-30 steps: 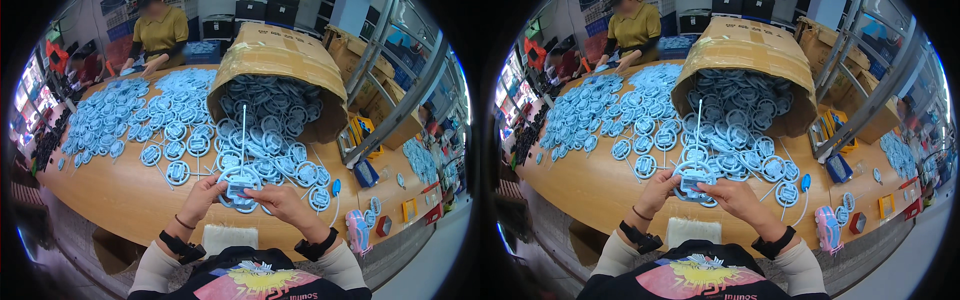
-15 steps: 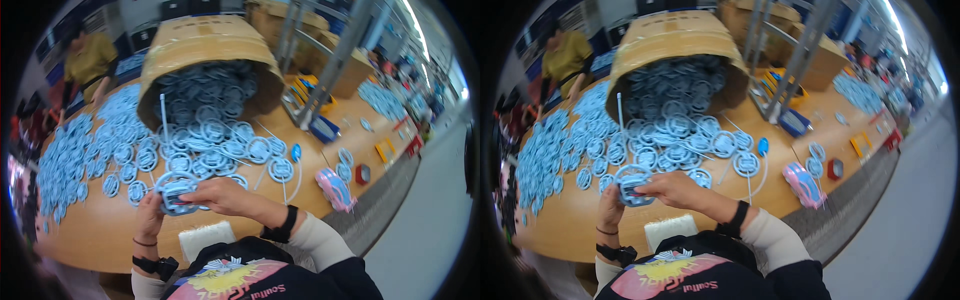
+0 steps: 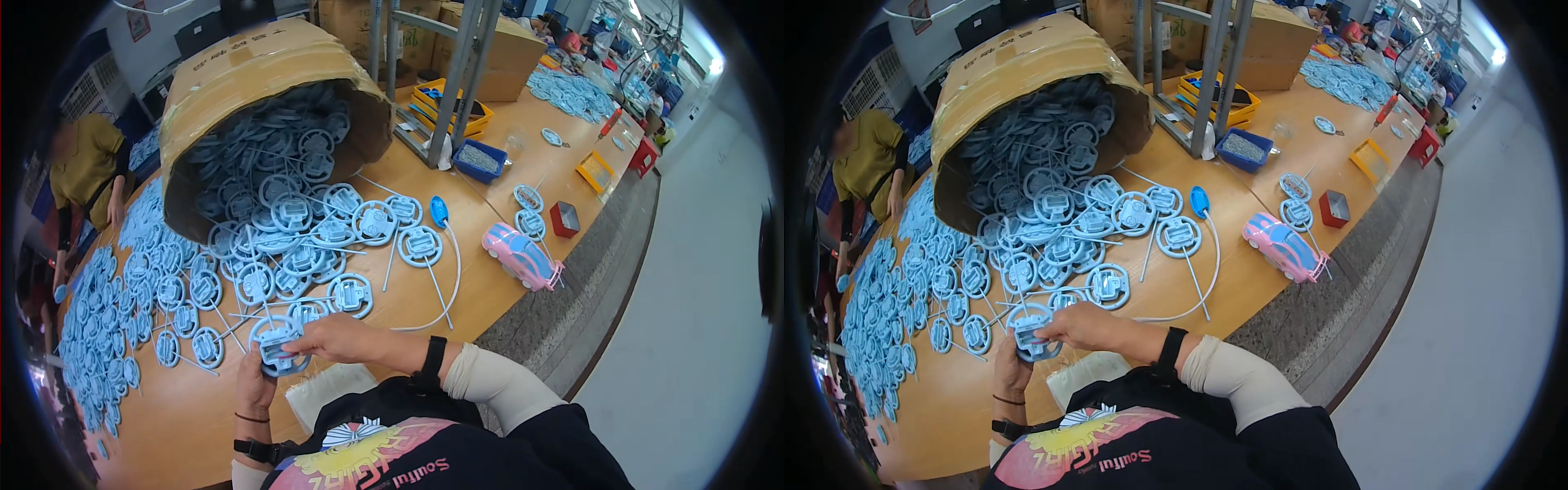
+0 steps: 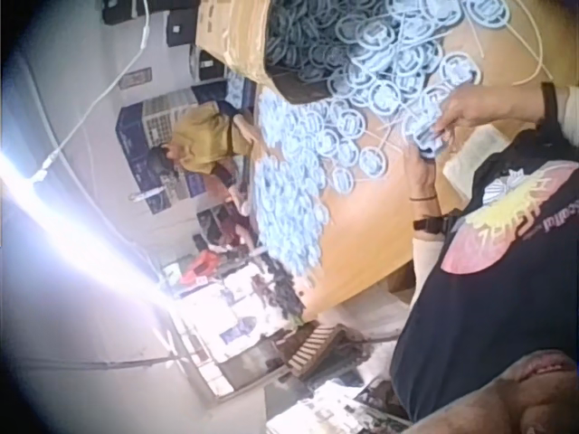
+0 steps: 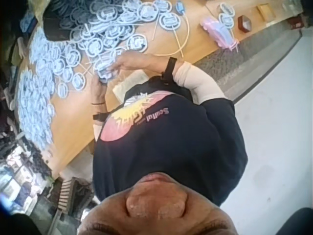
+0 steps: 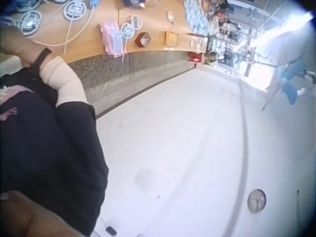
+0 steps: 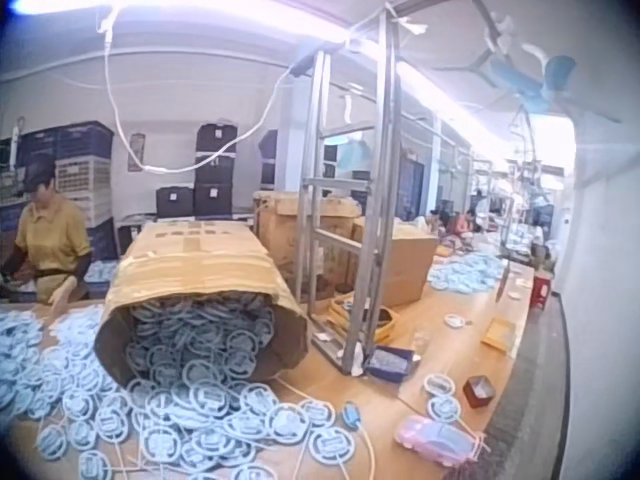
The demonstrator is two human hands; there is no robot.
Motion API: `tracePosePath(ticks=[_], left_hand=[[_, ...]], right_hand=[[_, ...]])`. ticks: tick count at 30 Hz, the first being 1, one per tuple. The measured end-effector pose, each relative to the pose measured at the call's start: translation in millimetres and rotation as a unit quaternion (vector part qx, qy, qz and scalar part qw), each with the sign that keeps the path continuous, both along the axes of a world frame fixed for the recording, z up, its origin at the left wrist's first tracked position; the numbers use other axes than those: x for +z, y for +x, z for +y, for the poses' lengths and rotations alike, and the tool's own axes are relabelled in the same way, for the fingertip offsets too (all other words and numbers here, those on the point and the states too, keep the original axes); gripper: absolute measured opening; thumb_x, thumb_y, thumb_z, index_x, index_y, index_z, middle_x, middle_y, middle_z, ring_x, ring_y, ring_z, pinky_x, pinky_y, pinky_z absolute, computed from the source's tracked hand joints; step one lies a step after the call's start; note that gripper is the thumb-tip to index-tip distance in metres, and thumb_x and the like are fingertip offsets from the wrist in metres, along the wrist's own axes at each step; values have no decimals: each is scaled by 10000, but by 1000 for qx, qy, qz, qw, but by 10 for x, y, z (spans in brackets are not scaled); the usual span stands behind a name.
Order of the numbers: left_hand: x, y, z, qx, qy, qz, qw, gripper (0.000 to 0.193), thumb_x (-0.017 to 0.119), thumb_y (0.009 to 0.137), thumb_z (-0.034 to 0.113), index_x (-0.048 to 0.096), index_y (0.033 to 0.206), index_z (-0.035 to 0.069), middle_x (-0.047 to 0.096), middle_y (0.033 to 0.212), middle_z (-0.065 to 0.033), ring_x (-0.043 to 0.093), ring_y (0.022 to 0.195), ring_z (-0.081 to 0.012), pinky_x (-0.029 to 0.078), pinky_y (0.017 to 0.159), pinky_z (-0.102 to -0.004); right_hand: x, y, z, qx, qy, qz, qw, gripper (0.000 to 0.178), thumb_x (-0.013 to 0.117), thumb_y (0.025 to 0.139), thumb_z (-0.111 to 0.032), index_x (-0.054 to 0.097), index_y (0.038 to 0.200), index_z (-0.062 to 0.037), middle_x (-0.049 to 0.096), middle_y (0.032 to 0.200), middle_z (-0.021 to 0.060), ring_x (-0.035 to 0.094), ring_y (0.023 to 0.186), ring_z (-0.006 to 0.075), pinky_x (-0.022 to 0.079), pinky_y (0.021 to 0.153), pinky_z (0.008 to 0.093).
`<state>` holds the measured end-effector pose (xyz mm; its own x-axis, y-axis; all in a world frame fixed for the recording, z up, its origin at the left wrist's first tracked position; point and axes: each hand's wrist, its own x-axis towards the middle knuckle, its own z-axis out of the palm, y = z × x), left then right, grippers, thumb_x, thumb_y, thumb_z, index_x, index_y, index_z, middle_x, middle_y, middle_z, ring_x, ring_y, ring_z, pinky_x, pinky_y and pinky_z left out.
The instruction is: The person sits at a table and assembles light blue plastic components by inserting a small red piece into a circular frame. They pick up the parts from a large pile, perform the insertion, and place the finished units onto the table. The process is repeated continuously throughout the clip.
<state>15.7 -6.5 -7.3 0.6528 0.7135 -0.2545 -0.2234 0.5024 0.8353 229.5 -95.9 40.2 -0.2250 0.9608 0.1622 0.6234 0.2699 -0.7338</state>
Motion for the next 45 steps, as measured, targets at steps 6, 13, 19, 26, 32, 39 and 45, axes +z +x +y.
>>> tracePosePath(ticks=[6, 13, 19, 26, 32, 39, 45], left_hand=[[96, -813, 684, 144, 45, 14, 988, 401, 378, 961, 295, 446, 1232, 7, 538, 1189, -105, 524, 1084, -203, 418, 931, -362], [-247, -819, 1611, 37, 6, 12, 999, 434, 522, 885, 319, 447, 1196, 25, 530, 1160, -195, 521, 1078, -301, 409, 939, -428], [-376, 240, 628, -151, -80, 310, 935, 273, 577, 846, 228, 549, 1027, 25, 599, 914, -97, 596, 862, -223, 516, 753, -373], [-869, 270, 350, -20, -155, 164, 974, 152, 566, 845, 144, 573, 969, 56, 601, 892, -50, 571, 797, -139, 472, 700, -263], [-885, 163, 191, -75, -22, 199, 977, 232, 540, 850, 77, 551, 1081, 54, 601, 902, -38, 578, 831, -132, 488, 738, -288], [-46, 22, -5, -69, 69, 212, 972, 355, 515, 909, 206, 476, 1229, 59, 600, 937, -30, 594, 814, -108, 532, 688, -285], [71, -29, -35, -65, 10, 138, 988, 322, 525, 903, 180, 501, 1189, 33, 600, 948, -38, 600, 827, -115, 524, 765, -276]], right_hand=[[-369, 388, -179, -70, -71, 61, 993, 306, 573, 821, -152, 616, 1116, -221, 636, 863, 108, 611, 761, 263, 468, 685, 335], [-436, 644, -141, -168, -132, -12, 977, 254, 599, 809, -211, 646, 1057, -181, 652, 925, 101, 616, 835, 280, 476, 723, 348], [-695, 507, -17, -149, -115, -61, 980, 242, 573, 822, -228, 647, 1049, -188, 649, 907, 116, 608, 815, 302, 472, 706, 388], [-917, 247, 160, -107, -106, -87, 985, 235, 575, 819, -242, 652, 1036, -197, 639, 888, 141, 600, 809, 318, 465, 687, 409], [-971, 141, 108, -30, -125, 1, 992, 233, 594, 813, -219, 655, 1037, -205, 639, 896, 135, 601, 799, 313, 462, 677, 396], [-323, 44, 4, 15, -88, -65, 994, 262, 608, 804, -200, 644, 1057, -254, 634, 843, 121, 600, 763, 305, 462, 654, 383], [-216, 76, 41, 41, -42, -4, 998, 279, 607, 799, -194, 637, 1072, -239, 623, 814, 117, 593, 741, 304, 458, 644, 390]])
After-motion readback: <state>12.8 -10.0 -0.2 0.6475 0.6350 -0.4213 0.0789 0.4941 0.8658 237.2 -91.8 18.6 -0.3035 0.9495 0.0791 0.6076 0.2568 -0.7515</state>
